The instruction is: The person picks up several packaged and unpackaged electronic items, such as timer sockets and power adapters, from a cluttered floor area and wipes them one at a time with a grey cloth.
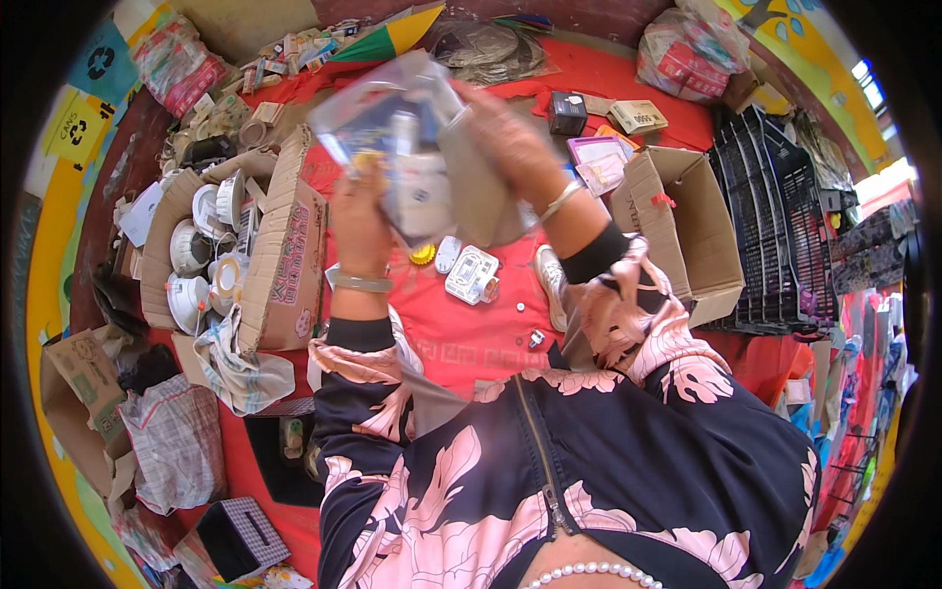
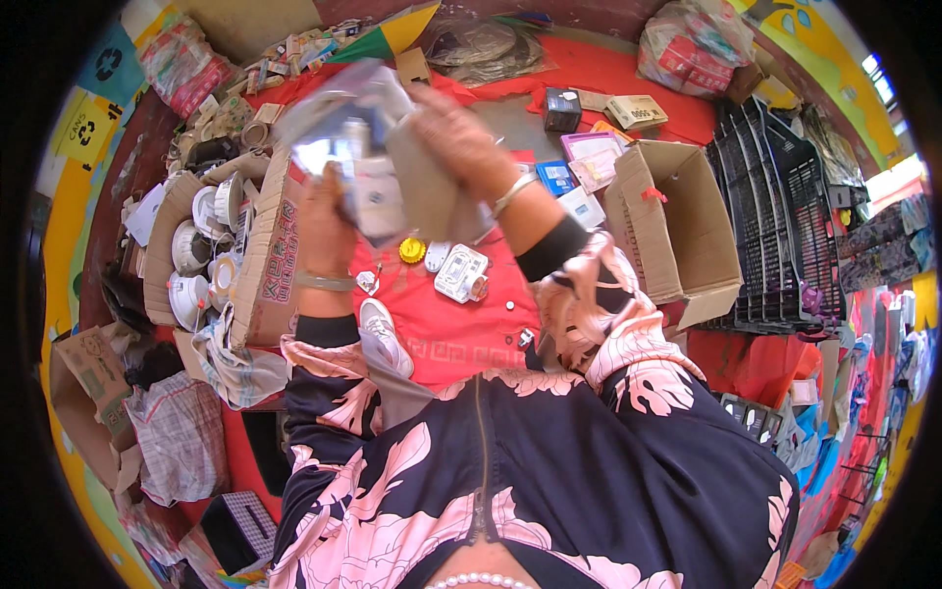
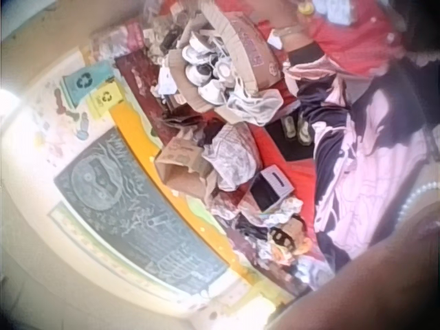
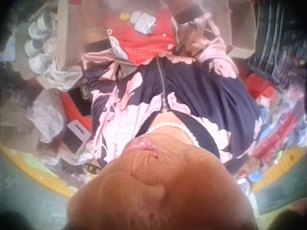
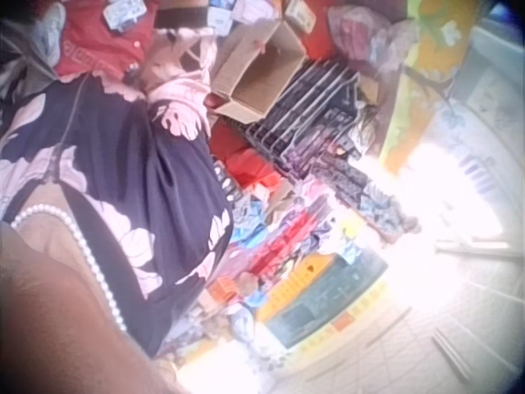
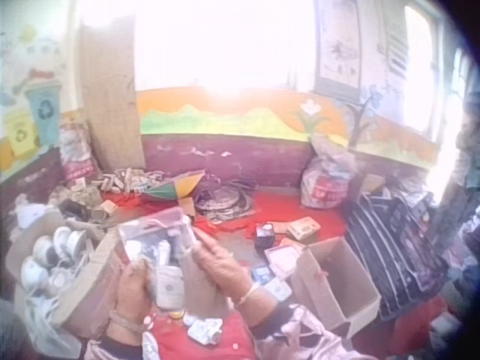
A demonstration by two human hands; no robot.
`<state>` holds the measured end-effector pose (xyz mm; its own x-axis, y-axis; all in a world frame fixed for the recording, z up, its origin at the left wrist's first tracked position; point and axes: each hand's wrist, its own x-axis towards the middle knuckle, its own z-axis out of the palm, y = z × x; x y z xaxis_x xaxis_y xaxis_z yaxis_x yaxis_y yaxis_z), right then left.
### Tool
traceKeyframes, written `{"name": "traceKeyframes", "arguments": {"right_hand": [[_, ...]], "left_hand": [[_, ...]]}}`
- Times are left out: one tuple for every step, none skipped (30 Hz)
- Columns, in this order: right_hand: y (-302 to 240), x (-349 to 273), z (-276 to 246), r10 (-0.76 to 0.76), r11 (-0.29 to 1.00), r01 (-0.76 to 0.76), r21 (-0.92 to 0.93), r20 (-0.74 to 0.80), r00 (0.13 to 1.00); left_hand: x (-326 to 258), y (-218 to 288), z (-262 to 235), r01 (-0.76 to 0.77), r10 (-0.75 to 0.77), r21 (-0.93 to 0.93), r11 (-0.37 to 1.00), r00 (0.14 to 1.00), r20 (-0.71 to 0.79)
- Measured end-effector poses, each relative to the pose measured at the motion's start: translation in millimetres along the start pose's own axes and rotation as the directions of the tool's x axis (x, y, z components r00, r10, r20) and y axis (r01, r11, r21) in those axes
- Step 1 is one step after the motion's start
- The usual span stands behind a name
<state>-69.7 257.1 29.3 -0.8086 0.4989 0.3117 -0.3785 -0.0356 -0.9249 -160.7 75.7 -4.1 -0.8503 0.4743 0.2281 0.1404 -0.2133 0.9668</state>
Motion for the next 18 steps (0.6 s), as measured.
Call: {"name": "traceKeyframes", "arguments": {"right_hand": [[10.4,-5.0,9.1,0.130,0.981,-0.139,0.138,0.073,0.989],[18.7,-8.5,13.5,0.244,0.923,-0.280,0.262,0.162,0.956],[21.2,-8.8,12.8,0.245,0.925,-0.269,0.268,0.121,0.962],[22.4,-8.3,11.2,0.236,0.932,-0.256,0.256,0.107,0.966],[22.7,-7.8,9.8,0.228,0.939,-0.244,0.244,0.093,0.969],[21.7,-7.3,10.7,0.216,0.944,-0.230,0.238,0.087,0.973],[22.4,-7.1,12.3,0.193,0.959,-0.201,0.200,0.057,0.979],[24.7,-7.2,14.0,0.170,0.972,-0.172,0.161,0.029,0.985],[27.0,-7.1,12.9,0.144,0.982,-0.143,0.120,-0.004,0.990],[28.5,-5.8,10.8,0.138,0.987,-0.134,0.088,-0.040,0.990],[30.1,-2.7,8.3,0.130,0.991,-0.126,0.055,-0.077,0.989],[32.3,0.4,5.1,0.121,0.993,-0.120,0.022,-0.114,0.986],[34.2,4.6,-0.2,0.114,0.993,-0.116,-0.006,-0.140,0.984],[35.8,9.2,-7.0,0.107,0.993,-0.114,-0.033,-0.165,0.981],[33.7,10.8,-7.5,0.100,0.992,-0.112,-0.058,-0.183,0.978],[33.1,10.0,-6.1,0.081,0.992,-0.096,-0.082,-0.170,0.982],[32.5,8.8,-4.4,0.062,0.991,-0.079,-0.105,-0.156,0.986],[31.1,6.9,-4.0,0.043,0.990,-0.062,-0.130,-0.146,0.988]], "left_hand": [[-6.6,-5.2,8.2,0.028,-0.023,-0.178,0.984,0.999,0.034],[-12.7,-8.5,16.9,0.061,-0.038,-0.348,0.935,0.997,0.072],[-14.6,1.3,24.4,0.122,-0.115,-0.364,0.923,0.993,0.040],[-14.1,1.7,26.4,0.146,-0.135,-0.394,0.908,0.989,0.055],[-13.4,1.2,28.4,0.171,-0.155,-0.423,0.890,0.985,0.071],[-13.4,2.8,29.0,0.188,-0.170,-0.446,0.875,0.982,0.081],[-12.8,-0.4,27.2,0.187,-0.162,-0.454,0.871,0.982,0.095],[-11.6,-7.2,23.2,0.187,-0.154,-0.462,0.867,0.982,0.109],[-10.7,-4.2,25.4,0.190,-0.146,-0.471,0.862,0.981,0.128],[-11.6,-1.4,29.2,0.155,-0.127,-0.445,0.882,0.988,0.092],[-14.0,2.0,34.4,0.121,-0.107,-0.417,0.901,0.993,0.057],[-16.5,6.1,38.8,0.089,-0.086,-0.388,0.917,0.996,0.023],[-17.8,5.3,37.7,0.125,-0.106,-0.339,0.932,0.992,0.075],[-18.3,4.0,35.1,0.159,-0.127,-0.288,0.944,0.984,0.126],[-19.4,3.7,32.3,0.187,-0.150,-0.233,0.954,0.974,0.168],[-20.0,0.7,33.9,0.198,-0.158,-0.237,0.951,0.972,0.176],[-20.2,-4.8,37.4,0.209,-0.167,-0.241,0.948,0.968,0.185],[-20.8,-10.4,40.2,0.223,-0.177,-0.246,0.943,0.964,0.198]]}}
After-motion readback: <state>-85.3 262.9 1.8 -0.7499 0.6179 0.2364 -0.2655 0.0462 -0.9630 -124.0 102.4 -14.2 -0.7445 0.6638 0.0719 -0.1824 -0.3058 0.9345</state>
